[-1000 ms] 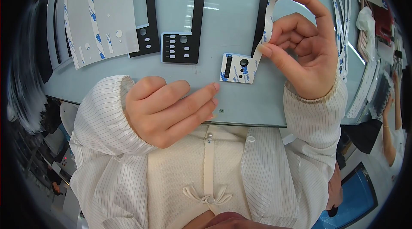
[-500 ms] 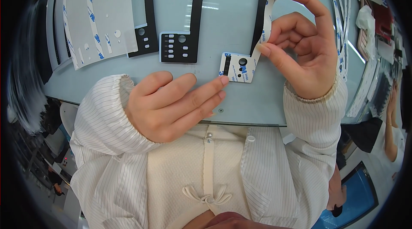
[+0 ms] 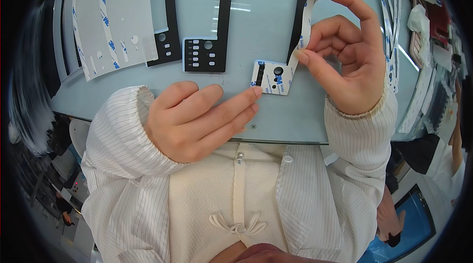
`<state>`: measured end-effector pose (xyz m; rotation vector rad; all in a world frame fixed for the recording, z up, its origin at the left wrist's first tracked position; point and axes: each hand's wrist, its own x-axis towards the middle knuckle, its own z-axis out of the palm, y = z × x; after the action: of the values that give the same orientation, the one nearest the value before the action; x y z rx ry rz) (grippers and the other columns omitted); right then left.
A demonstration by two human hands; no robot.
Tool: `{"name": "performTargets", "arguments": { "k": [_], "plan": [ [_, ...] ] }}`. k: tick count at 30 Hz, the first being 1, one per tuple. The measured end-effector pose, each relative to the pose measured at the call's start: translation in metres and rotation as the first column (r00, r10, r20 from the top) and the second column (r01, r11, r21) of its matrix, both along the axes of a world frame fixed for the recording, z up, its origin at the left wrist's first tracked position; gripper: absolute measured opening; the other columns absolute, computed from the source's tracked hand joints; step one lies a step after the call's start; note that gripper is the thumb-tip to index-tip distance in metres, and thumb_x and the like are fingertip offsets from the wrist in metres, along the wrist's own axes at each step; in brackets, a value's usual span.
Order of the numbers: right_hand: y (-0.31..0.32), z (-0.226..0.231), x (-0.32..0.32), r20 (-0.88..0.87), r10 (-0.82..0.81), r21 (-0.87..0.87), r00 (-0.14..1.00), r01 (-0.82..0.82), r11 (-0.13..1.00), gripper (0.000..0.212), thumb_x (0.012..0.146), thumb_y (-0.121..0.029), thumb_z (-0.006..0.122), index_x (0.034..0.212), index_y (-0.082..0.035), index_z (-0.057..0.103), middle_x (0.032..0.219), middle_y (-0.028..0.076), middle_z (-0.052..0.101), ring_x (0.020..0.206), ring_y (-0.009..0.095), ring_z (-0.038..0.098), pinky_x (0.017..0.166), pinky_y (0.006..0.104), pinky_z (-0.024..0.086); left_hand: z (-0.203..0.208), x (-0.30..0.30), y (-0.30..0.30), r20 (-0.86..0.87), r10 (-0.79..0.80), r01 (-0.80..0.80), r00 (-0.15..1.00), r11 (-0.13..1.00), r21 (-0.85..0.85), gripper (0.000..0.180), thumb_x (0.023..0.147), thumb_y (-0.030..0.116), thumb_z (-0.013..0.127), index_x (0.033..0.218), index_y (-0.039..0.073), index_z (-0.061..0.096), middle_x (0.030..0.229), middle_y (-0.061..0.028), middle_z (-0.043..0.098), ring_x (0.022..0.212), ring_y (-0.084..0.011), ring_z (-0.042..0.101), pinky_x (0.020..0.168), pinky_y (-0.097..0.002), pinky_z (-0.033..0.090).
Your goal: Applying adhesive strips to electronic components at a production workbench.
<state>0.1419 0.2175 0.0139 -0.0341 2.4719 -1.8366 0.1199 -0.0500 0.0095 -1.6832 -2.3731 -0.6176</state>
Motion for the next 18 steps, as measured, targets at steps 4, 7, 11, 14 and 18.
{"name": "performTargets", "arguments": {
  "k": [4, 7, 11, 14, 18],
  "plan": [
    [-0.0011, 0.0007, 0.0007, -0.015, -0.003, 0.036, 1.0, 0.004, 0.999, 0.074, 0.079, 0.009, 0.072, 0.142, 0.001, 0.033, 0.093, 0.009, 0.066, 0.085, 0.014, 0.068, 0.078, 0.0231, 0.054, 0.0017, -0.001, 0.0005, 0.008, -0.001, 0.001, 1.0, 1.0, -0.011, 0.018, 0.076, 0.013, 0.072, 0.094, 0.011, 0.074, 0.112, 0.0023, 0.073, 0.082, -0.0127, 0.052, 0.068, -0.0243, 0.039],
    [-0.0042, 0.0034, 0.0013, 0.008, -0.037, 0.028, 0.999, 0.037, 0.999, 0.074, 0.079, 0.009, 0.072, 0.142, 0.001, 0.034, 0.093, 0.009, 0.067, 0.085, 0.014, 0.068, 0.077, 0.0223, 0.054, 0.0005, -0.0004, 0.0004, -0.002, 0.0, 0.0, 1.0, 1.0, -0.01, 0.019, 0.075, 0.013, 0.072, 0.094, 0.011, 0.074, 0.112, 0.0022, 0.073, 0.082, -0.0125, 0.052, 0.068, -0.0241, 0.039],
    [-0.007, 0.0061, 0.0023, -0.027, -0.002, 0.073, 1.0, 0.004, 0.997, 0.072, 0.079, 0.009, 0.072, 0.14, 0.001, 0.035, 0.091, 0.008, 0.066, 0.083, 0.013, 0.067, 0.075, 0.0216, 0.053, 0.0015, -0.0003, 0.0006, 0.023, 0.002, -0.002, 1.0, 1.0, -0.009, 0.021, 0.075, 0.013, 0.072, 0.096, 0.011, 0.075, 0.113, 0.0025, 0.073, 0.082, -0.0123, 0.052, 0.069, -0.0239, 0.039],
    [-0.0066, 0.0058, 0.0037, -0.071, 0.013, 0.133, 0.997, -0.004, 0.991, 0.072, 0.078, 0.009, 0.073, 0.139, 0.001, 0.036, 0.09, 0.008, 0.066, 0.081, 0.012, 0.067, 0.073, 0.0215, 0.053, 0.0017, 0.0001, 0.0008, 0.019, 0.004, -0.004, 1.0, 1.0, -0.011, 0.022, 0.075, 0.013, 0.072, 0.096, 0.01, 0.074, 0.113, 0.0024, 0.072, 0.083, -0.0125, 0.052, 0.07, -0.0239, 0.039],
    [-0.0091, 0.0069, 0.0055, -0.097, -0.001, 0.177, 0.995, 0.018, 0.984, 0.07, 0.077, 0.008, 0.074, 0.137, 0.0, 0.038, 0.089, 0.008, 0.067, 0.079, 0.012, 0.066, 0.071, 0.0215, 0.052, 0.0011, 0.0002, 0.0005, 0.021, 0.0, 0.0, 1.0, 1.0, -0.006, 0.021, 0.075, 0.013, 0.071, 0.096, 0.01, 0.074, 0.114, 0.0018, 0.072, 0.084, -0.0128, 0.053, 0.07, -0.0242, 0.039]
  ]
}}
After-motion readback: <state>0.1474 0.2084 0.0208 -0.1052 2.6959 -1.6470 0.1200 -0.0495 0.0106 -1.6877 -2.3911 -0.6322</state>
